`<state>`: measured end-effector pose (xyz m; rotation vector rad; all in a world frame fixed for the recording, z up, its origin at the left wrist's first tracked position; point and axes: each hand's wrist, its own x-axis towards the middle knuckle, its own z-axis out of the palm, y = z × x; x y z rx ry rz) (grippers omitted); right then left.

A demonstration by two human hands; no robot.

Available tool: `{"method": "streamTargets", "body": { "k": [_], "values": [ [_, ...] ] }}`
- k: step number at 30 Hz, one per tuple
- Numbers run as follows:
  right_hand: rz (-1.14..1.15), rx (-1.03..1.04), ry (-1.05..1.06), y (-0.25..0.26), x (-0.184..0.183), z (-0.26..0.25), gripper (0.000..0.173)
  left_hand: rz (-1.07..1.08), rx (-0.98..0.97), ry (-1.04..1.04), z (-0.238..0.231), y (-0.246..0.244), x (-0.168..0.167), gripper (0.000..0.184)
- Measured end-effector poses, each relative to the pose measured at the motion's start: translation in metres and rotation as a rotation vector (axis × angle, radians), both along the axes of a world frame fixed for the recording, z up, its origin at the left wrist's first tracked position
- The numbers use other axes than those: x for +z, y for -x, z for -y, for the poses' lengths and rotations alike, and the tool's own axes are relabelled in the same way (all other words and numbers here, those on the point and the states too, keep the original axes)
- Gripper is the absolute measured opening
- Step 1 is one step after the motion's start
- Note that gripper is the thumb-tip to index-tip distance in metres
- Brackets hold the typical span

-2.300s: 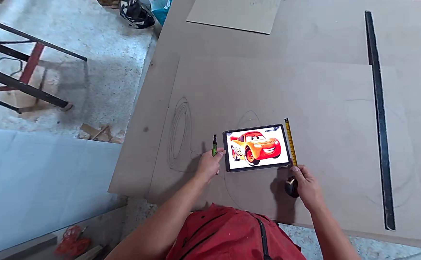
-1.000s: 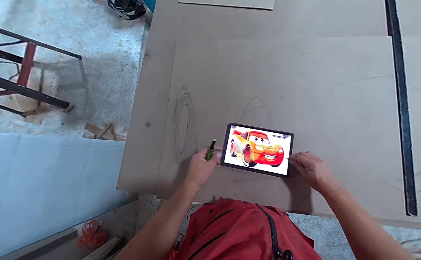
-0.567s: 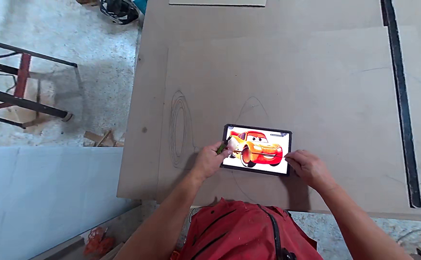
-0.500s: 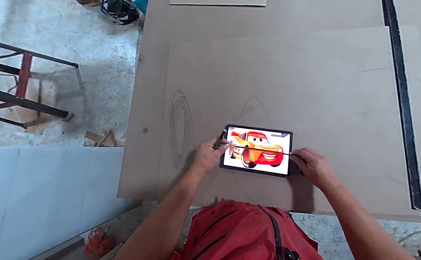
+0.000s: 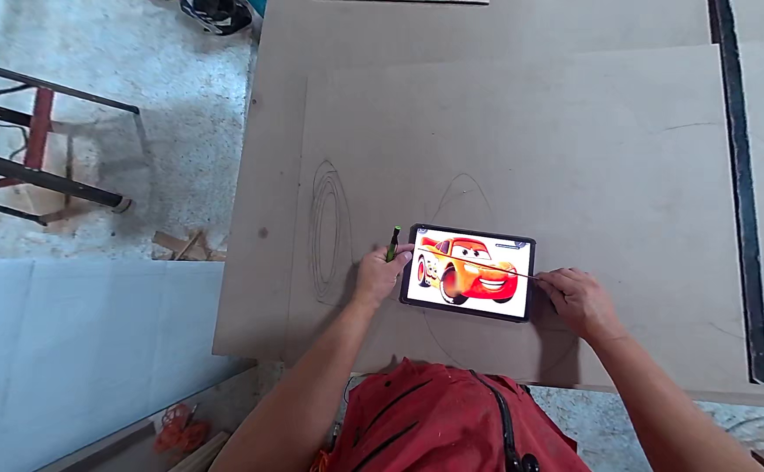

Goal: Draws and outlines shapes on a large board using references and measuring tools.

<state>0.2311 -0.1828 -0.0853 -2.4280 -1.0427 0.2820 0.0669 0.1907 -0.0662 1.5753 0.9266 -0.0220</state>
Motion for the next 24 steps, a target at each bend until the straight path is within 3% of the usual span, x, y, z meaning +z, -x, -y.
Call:
{"method": "streamTargets", "body": {
  "k": [13, 24],
  "values": [
    [0.053, 0.009, -0.020, 0.002, -0.006, 0.005, 0.028, -0.067, -0.035, -0.079, 0.013, 0.012, 0.006, 0.019],
    [0.082, 0.014, -0.011, 0.002, -0.008, 0.003, 0.030, -0.073, -0.008, -0.029, 0.012, 0.012, 0.004, 0.020]
  ]
}}
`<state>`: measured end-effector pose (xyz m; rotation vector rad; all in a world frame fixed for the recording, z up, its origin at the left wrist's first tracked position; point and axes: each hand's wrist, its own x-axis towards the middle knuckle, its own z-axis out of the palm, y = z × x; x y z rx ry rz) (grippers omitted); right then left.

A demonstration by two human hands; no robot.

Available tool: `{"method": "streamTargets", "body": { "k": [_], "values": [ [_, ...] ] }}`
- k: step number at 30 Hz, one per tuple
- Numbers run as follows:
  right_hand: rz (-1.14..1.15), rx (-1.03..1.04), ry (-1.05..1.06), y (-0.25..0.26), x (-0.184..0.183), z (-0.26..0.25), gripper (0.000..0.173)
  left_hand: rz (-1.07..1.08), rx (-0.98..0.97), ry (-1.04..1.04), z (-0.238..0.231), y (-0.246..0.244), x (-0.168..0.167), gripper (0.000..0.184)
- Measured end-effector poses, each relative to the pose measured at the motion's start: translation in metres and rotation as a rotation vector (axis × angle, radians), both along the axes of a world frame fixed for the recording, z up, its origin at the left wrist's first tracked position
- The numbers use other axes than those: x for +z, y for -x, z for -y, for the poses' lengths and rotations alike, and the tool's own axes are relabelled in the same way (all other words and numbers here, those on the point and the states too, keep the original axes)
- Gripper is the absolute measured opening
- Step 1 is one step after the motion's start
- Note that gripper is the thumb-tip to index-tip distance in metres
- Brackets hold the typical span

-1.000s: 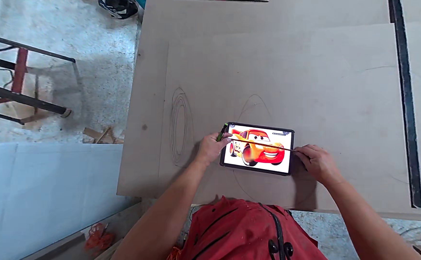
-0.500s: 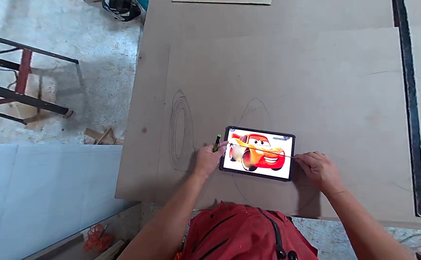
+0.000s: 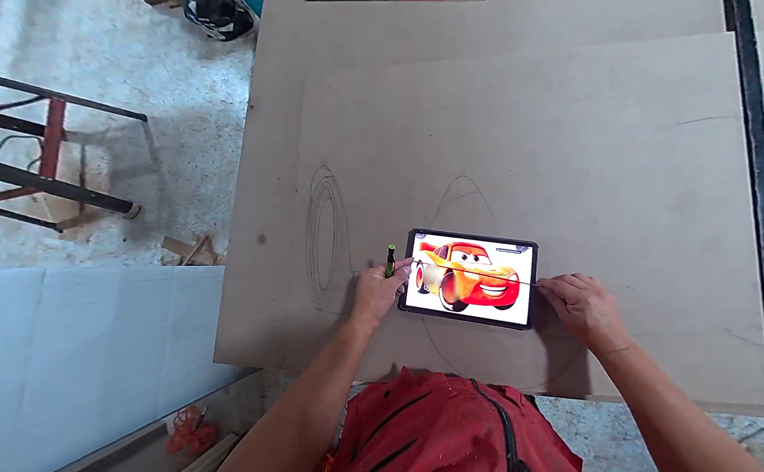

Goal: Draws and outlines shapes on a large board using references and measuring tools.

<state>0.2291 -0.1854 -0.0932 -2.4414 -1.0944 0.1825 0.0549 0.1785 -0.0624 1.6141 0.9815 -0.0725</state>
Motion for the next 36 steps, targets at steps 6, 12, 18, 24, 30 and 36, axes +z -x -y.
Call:
{"method": "streamTargets", "body": {
  "k": [6, 12, 18, 24, 30, 36],
  "values": [
    [0.008, 0.001, -0.007, 0.000, 0.000, -0.001, 0.030, 0.030, 0.018, 0.021, 0.001, 0.001, -0.005, 0.021],
    [0.007, 0.002, -0.015, 0.000, 0.002, -0.002, 0.030, 0.043, 0.025, 0.035, 0.001, 0.002, -0.005, 0.021],
    [0.006, -0.001, -0.015, 0.000, 0.004, -0.003, 0.030, 0.030, -0.001, 0.029, -0.001, 0.001, -0.006, 0.021],
    [0.004, 0.002, 0.001, -0.001, 0.003, -0.002, 0.030, 0.028, 0.001, 0.034, -0.001, 0.000, -0.006, 0.021],
    [0.000, -0.003, 0.002, -0.001, 0.003, -0.002, 0.030, 0.028, -0.007, 0.035, -0.004, -0.002, -0.006, 0.021],
    [-0.062, -0.003, 0.020, -0.028, 0.006, -0.015, 0.027, 0.049, -0.030, 0.071, -0.016, -0.026, -0.003, 0.023]
  ]
}}
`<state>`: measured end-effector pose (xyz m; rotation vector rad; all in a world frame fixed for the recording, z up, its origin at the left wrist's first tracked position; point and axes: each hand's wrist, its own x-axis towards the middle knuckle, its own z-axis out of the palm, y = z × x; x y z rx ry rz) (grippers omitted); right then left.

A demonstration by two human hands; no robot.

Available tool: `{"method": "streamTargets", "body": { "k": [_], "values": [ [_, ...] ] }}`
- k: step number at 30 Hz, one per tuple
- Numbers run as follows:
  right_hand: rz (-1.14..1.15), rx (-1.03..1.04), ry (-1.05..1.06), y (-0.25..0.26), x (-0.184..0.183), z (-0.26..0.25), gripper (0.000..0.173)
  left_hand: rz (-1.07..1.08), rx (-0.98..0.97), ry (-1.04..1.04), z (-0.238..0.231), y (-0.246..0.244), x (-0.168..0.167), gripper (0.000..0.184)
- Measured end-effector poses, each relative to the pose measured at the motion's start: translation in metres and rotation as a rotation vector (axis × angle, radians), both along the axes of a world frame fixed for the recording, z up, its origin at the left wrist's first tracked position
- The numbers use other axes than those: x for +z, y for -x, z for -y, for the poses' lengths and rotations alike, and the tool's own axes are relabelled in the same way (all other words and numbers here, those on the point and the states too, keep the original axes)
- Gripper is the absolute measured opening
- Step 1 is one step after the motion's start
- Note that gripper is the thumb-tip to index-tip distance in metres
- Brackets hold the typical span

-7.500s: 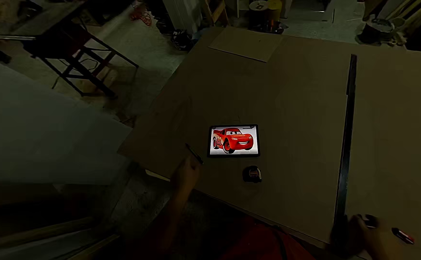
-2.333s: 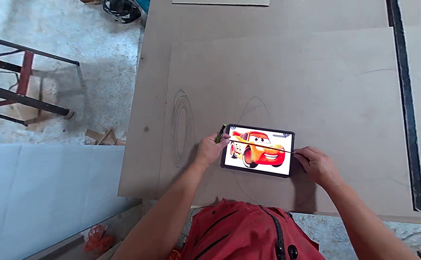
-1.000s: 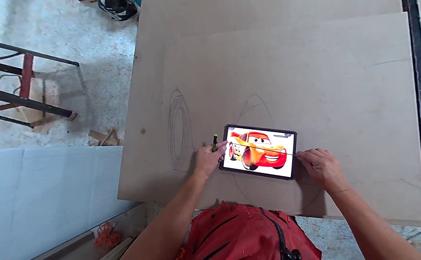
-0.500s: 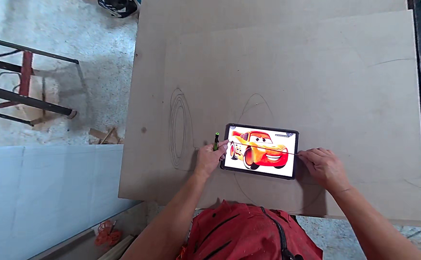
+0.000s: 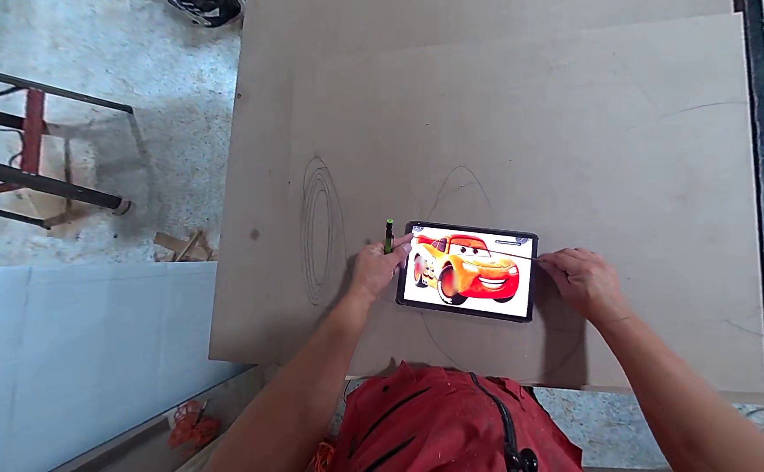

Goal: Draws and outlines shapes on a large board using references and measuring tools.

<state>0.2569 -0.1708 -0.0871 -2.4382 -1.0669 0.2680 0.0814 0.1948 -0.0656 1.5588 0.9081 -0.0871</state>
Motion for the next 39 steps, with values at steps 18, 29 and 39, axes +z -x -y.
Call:
{"method": "streamTargets", "body": {
  "k": [18, 29, 39],
  "values": [
    [0.014, 0.000, 0.013, -0.019, 0.004, -0.011, 0.027, 0.049, 0.056, 0.078, -0.002, -0.016, 0.000, 0.025],
    [0.023, -0.005, 0.009, -0.018, 0.004, -0.011, 0.027, 0.042, 0.072, 0.088, -0.001, -0.017, 0.001, 0.025],
    [-0.175, -0.278, -0.072, 0.003, 0.018, 0.001, 0.022, -0.189, 0.001, -0.228, -0.005, 0.015, 0.015, 0.029]
  ]
}}
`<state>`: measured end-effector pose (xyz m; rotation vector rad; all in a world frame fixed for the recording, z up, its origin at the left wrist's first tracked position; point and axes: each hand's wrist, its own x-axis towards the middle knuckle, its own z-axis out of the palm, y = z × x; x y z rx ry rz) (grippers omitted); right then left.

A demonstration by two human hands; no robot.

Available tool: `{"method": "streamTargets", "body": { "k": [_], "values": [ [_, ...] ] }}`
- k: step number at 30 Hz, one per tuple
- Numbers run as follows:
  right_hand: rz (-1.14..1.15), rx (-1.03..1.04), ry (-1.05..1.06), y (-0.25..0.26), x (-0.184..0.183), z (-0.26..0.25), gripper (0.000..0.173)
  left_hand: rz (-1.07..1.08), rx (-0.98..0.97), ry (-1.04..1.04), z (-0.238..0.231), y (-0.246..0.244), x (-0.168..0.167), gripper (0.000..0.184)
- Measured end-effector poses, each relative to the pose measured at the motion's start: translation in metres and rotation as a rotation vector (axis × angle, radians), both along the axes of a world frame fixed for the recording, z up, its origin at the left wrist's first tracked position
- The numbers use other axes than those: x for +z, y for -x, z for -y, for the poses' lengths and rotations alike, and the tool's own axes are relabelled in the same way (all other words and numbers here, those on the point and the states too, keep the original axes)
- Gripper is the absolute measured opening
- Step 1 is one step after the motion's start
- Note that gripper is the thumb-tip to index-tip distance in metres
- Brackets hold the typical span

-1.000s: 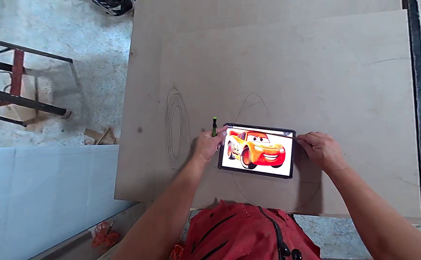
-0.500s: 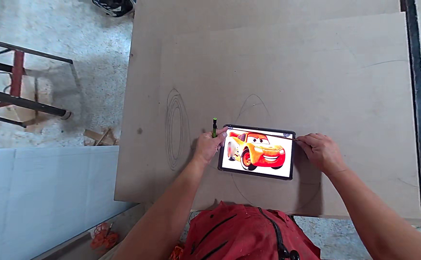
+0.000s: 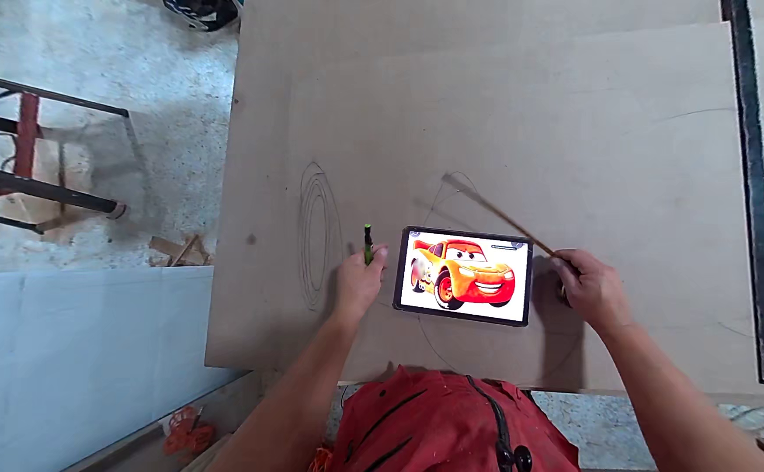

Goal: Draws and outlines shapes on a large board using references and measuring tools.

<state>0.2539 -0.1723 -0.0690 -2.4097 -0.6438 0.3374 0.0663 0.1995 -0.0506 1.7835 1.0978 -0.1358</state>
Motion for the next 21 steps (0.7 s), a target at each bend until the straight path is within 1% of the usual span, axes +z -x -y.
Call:
{"method": "streamTargets", "body": {
  "k": [1, 3, 5, 7, 9, 11, 13, 15, 16, 18, 19, 21],
  "values": [
    [-0.049, -0.102, -0.034, 0.010, 0.002, 0.006, 0.026, -0.105, -0.035, -0.011, 0.001, 0.011, 0.004, 0.031],
    [-0.137, -0.283, -0.080, 0.036, 0.002, 0.022, 0.037, -0.275, -0.120, 0.045, 0.011, 0.030, 0.009, 0.035],
    [-0.211, -0.392, -0.098, 0.064, 0.005, 0.038, 0.042, -0.332, -0.167, 0.104, 0.029, 0.042, 0.015, 0.034],
    [-0.245, -0.444, -0.100, 0.092, 0.006, 0.051, 0.045, -0.307, -0.134, 0.170, 0.047, 0.043, 0.020, 0.030],
    [-0.247, -0.453, -0.103, 0.118, 0.004, 0.061, 0.044, -0.258, -0.065, 0.250, 0.062, 0.038, 0.018, 0.030],
    [-0.230, -0.421, -0.097, 0.138, -0.001, 0.068, 0.043, -0.206, -0.066, 0.362, 0.079, 0.028, 0.015, 0.030],
    [-0.180, -0.363, -0.078, 0.151, -0.008, 0.069, 0.040, -0.153, -0.210, 0.502, 0.098, 0.017, 0.010, 0.031],
    [-0.137, -0.306, -0.065, 0.156, -0.012, 0.064, 0.037, -0.120, -0.437, 0.664, 0.112, 0.006, 0.008, 0.035],
    [-0.125, -0.289, -0.053, 0.156, -0.014, 0.060, 0.036, -0.129, -0.540, 0.706, 0.116, 0.001, 0.008, 0.035],
    [-0.110, -0.280, -0.025, 0.152, -0.013, 0.050, 0.034, -0.154, -0.675, 0.677, 0.120, -0.003, 0.011, 0.036],
    [-0.096, -0.290, -0.014, 0.149, -0.013, 0.045, 0.033, -0.155, -0.693, 0.635, 0.118, -0.001, 0.011, 0.036],
    [-0.073, -0.320, 0.016, 0.143, -0.013, 0.035, 0.031, -0.141, -0.633, 0.542, 0.108, 0.009, 0.008, 0.033]
  ]
}}
